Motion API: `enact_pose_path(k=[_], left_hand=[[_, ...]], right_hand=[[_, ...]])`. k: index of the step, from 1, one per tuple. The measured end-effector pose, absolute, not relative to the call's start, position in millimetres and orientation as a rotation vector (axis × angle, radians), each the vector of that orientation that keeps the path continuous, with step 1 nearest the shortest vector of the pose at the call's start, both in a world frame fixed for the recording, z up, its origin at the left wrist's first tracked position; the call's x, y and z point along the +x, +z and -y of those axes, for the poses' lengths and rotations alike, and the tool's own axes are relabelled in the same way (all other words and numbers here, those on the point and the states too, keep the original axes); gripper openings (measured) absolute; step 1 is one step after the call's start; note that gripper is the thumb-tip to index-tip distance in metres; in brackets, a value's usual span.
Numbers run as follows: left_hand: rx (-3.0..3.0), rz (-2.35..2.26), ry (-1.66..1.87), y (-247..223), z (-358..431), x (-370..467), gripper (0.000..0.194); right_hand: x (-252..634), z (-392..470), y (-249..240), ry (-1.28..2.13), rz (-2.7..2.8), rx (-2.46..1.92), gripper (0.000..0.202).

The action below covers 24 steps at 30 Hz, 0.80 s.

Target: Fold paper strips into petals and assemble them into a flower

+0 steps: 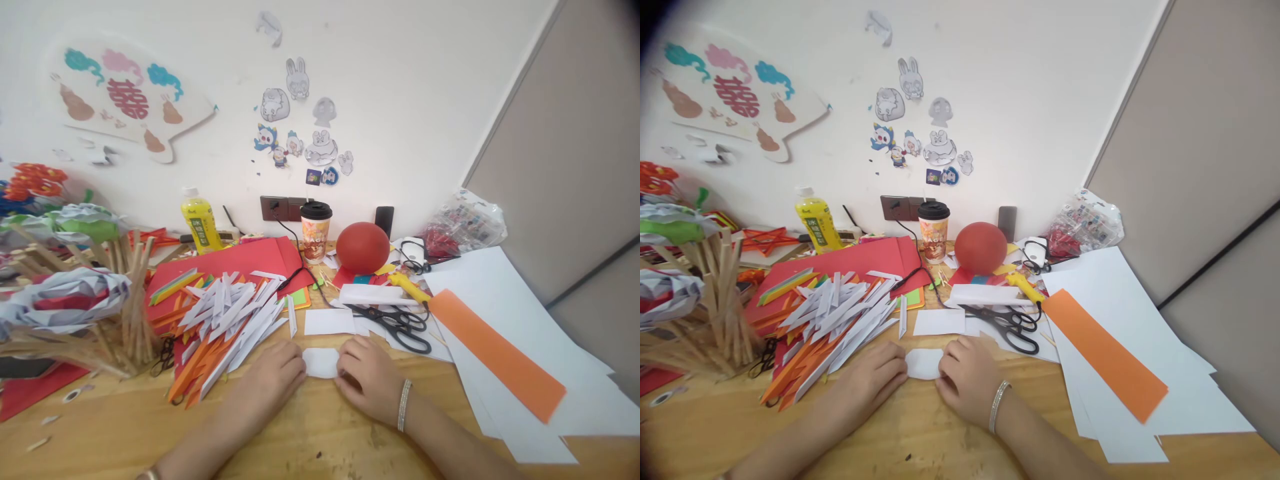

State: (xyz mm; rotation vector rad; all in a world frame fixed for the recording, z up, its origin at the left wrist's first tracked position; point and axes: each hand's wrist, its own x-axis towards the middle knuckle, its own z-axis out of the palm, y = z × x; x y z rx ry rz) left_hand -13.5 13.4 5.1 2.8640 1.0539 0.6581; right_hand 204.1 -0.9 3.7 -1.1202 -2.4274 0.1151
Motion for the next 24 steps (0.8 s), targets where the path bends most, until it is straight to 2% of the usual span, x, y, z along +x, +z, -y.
enact_pose_path(k=[6,16,24], left_hand=[[2.652,-1.255,0.689,5.0,-14.3,-5.1,0.02],[2.711,-1.39,0.693,-8.6,-16.9,-0.2,0.016],[3.162,-1.007,0.654,6.0,-7.8,-0.3,0.025]], right_hand=[[194.9,-0.5,-6.2,0.37,2.164,-1.352,0.014],[187.9,-2.5,-8.9,0.267,2.12,-1.527,0.016],[189.0,-1.5,-10.0,0.218,2.114,-1.585,0.014]])
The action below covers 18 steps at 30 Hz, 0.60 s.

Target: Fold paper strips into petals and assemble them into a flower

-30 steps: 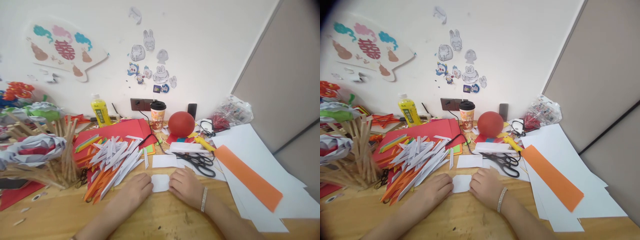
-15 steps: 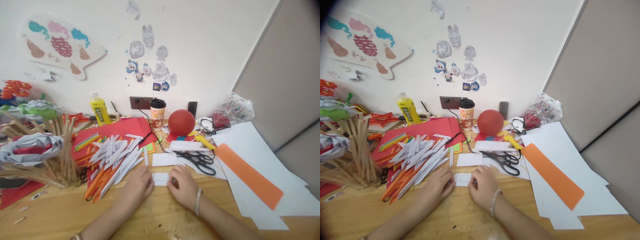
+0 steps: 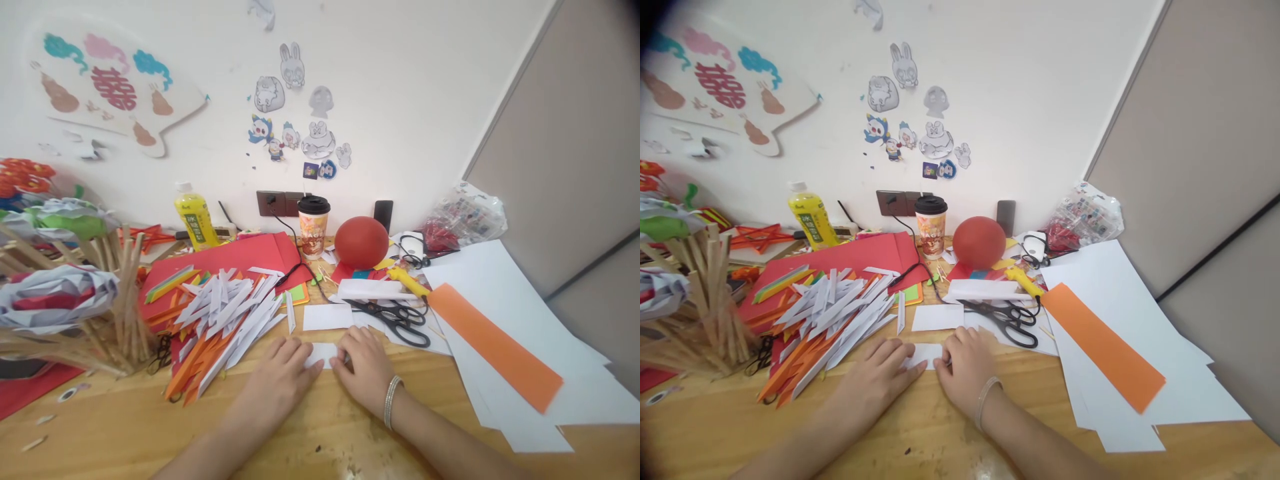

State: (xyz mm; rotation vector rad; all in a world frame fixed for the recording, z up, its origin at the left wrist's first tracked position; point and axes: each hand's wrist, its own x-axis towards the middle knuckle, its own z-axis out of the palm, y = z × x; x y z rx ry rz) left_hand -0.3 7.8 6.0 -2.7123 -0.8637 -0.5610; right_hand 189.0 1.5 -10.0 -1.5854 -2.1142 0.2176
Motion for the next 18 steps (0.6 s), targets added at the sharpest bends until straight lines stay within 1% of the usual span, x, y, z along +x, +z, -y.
enact_pose_path(k=[4,10,18], left_hand=[[-2.716,0.938,-0.555,12.3,-7.9,-12.2,0.027],[-2.76,0.999,-0.558,9.8,-9.0,-24.6,0.029],[-2.904,1.089,-0.444,15.3,-9.4,-34.8,0.029]], right_hand=[[191.4,-2.3,-9.8,0.266,2.071,-1.598,0.014],[195.1,-0.9,-8.5,0.356,2.059,-1.593,0.011],[205.7,-5.0,-5.6,0.43,2.07,-1.54,0.011]])
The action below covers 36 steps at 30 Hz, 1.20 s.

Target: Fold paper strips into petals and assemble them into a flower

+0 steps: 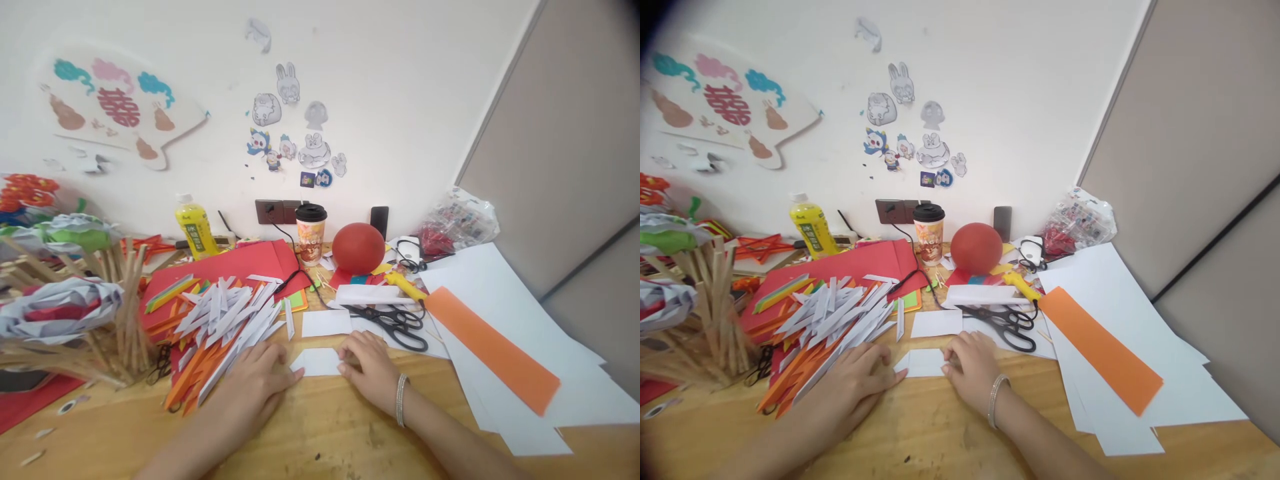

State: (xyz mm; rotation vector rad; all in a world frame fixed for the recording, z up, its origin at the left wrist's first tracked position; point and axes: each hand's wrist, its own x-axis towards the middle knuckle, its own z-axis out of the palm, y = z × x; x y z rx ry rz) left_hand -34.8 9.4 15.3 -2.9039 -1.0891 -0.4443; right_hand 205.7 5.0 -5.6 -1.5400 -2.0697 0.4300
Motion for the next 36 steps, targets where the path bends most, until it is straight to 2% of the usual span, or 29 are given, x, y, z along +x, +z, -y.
enact_pose_path(k=[8,13,18,20,23,28,31,36], left_hand=[[-2.734,1.121,-0.457,9.4,-15.2,-37.0,0.026],[-2.644,1.074,-0.506,-12.8,-17.3,-33.8,0.046],[-2.699,0.917,-0.554,-18.6,-24.4,-33.0,0.062],[-2.658,0.917,-0.602,-11.7,-26.2,-33.1,0.055],[-2.652,0.918,-0.665,-0.8,-24.1,-31.3,0.026],[-2.788,0.981,-0.752,-5.7,-15.8,-26.2,0.024],[-2.8,1.062,-0.798,-13.2,-16.1,-26.4,0.025],[-2.874,0.88,-0.762,-8.4,-20.0,-27.5,0.026]], right_hand=[[215.2,-1.4,2.0,0.348,2.379,-1.048,0.022],[196.7,13.4,2.2,0.349,2.518,-0.75,0.026],[201.2,3.7,5.1,0.316,2.445,-0.869,0.031],[206.7,-1.5,4.1,0.234,2.482,-0.891,0.028],[210.2,-3.3,1.0,0.059,2.492,-1.006,0.015],[208.0,-1.3,-1.8,-0.085,2.415,-1.041,0.01],[208.5,-5.4,-3.8,0.009,2.427,-0.935,0.012],[212.1,-14.2,-7.4,0.238,2.394,-0.928,0.007]])
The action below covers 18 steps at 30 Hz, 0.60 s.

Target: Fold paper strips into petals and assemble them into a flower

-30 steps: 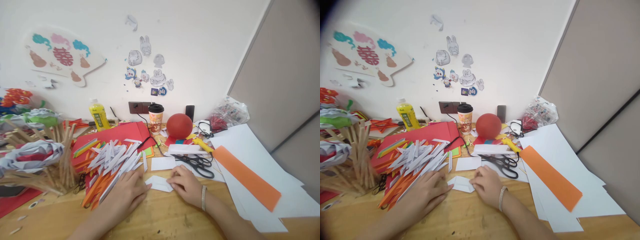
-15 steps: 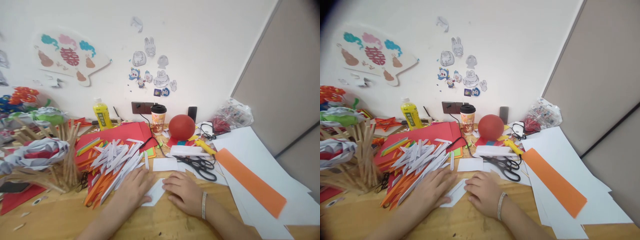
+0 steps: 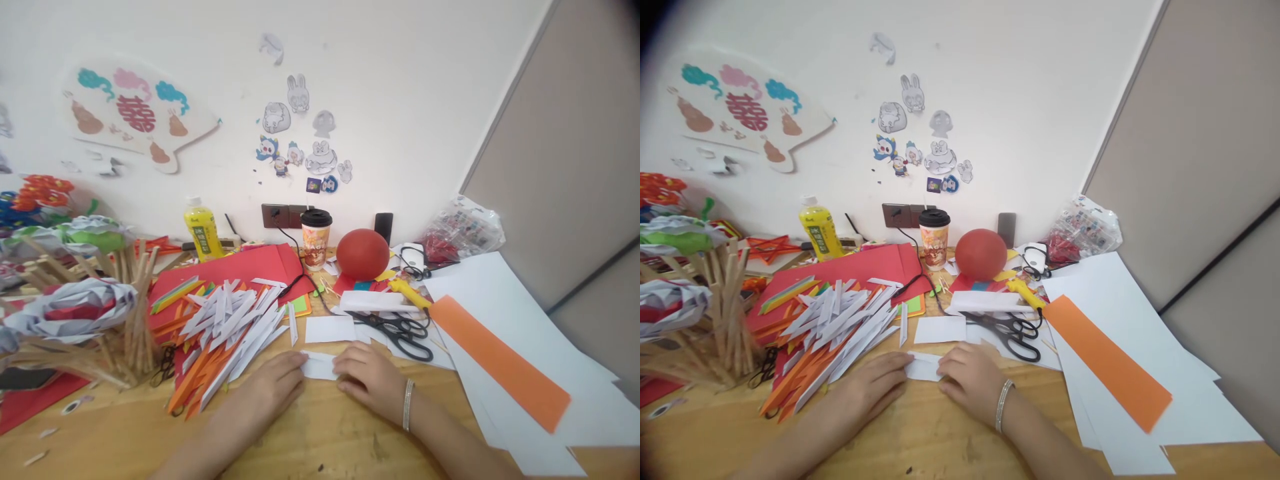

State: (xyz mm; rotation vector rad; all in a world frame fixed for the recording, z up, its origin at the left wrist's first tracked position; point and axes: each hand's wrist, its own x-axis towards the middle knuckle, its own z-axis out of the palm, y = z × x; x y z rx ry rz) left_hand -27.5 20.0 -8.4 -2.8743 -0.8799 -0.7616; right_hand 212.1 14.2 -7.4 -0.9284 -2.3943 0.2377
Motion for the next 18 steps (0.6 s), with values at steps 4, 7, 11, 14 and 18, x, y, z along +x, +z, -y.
enact_pose_path(k=[4,7,11,14,18], left_hand=[[-2.946,1.001,-0.787,-1.6,-17.5,-24.0,0.02],[-2.961,1.072,-0.82,-2.9,-16.6,-22.3,0.017],[-2.977,1.116,-0.857,-4.9,-17.1,-21.5,0.019],[-2.971,1.176,-0.849,-1.7,-15.2,-19.4,0.019],[-2.889,1.251,-0.847,2.1,-11.8,-14.2,0.024]], right_hand=[[213.7,-14.7,-7.4,0.29,2.371,-1.008,0.009],[212.4,-12.6,-8.9,0.204,2.397,-0.966,0.007],[208.4,-10.5,-12.1,0.094,2.373,-0.947,0.013],[205.8,-8.9,-11.3,0.129,2.331,-1.005,0.012],[202.6,-5.0,-6.2,0.288,2.228,-1.179,0.01]])
